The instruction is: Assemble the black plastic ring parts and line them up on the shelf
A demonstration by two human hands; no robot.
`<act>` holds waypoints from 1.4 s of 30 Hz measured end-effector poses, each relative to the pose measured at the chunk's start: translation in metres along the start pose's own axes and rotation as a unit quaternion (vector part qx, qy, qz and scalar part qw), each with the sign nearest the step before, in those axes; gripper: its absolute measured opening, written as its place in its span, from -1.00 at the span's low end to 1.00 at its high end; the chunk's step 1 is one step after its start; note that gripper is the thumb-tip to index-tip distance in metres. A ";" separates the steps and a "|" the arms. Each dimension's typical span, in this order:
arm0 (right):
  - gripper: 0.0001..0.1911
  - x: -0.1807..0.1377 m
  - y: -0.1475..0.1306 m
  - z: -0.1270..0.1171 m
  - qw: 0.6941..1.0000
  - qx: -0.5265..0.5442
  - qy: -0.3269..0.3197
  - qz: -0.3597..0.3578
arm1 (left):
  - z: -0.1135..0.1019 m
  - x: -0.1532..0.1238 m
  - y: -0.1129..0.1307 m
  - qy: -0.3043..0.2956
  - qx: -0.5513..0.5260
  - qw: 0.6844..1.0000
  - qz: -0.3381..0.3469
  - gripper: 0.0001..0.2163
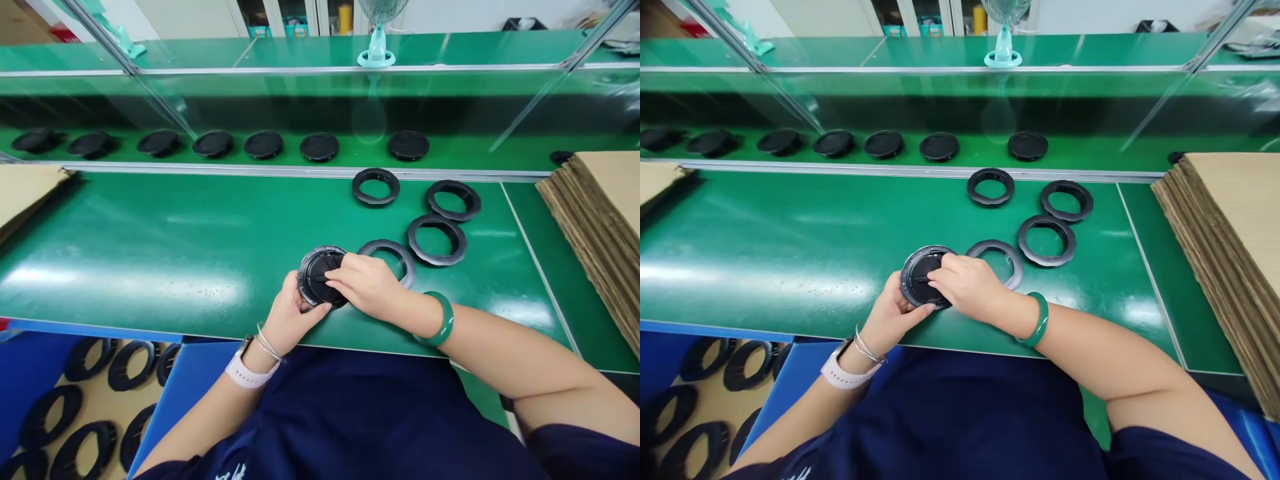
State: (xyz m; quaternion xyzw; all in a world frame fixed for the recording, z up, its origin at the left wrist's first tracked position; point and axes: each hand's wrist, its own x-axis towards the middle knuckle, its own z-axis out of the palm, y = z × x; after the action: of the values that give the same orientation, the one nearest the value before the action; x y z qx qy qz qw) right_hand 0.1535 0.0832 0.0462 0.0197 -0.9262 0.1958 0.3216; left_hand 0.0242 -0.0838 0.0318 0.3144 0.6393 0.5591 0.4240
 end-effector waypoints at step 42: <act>-0.77 0.010 -0.020 -0.007 0.994 -0.081 -0.079 0.006 | 0.004 -0.001 -0.002 0.029 0.023 0.999 0.033 -0.42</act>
State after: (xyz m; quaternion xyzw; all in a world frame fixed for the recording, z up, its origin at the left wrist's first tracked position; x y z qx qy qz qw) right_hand 0.1535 0.0678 0.0642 0.0036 -0.9617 0.1202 0.2464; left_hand 0.0281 -0.0837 0.0299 0.3289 0.6533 0.5666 0.3794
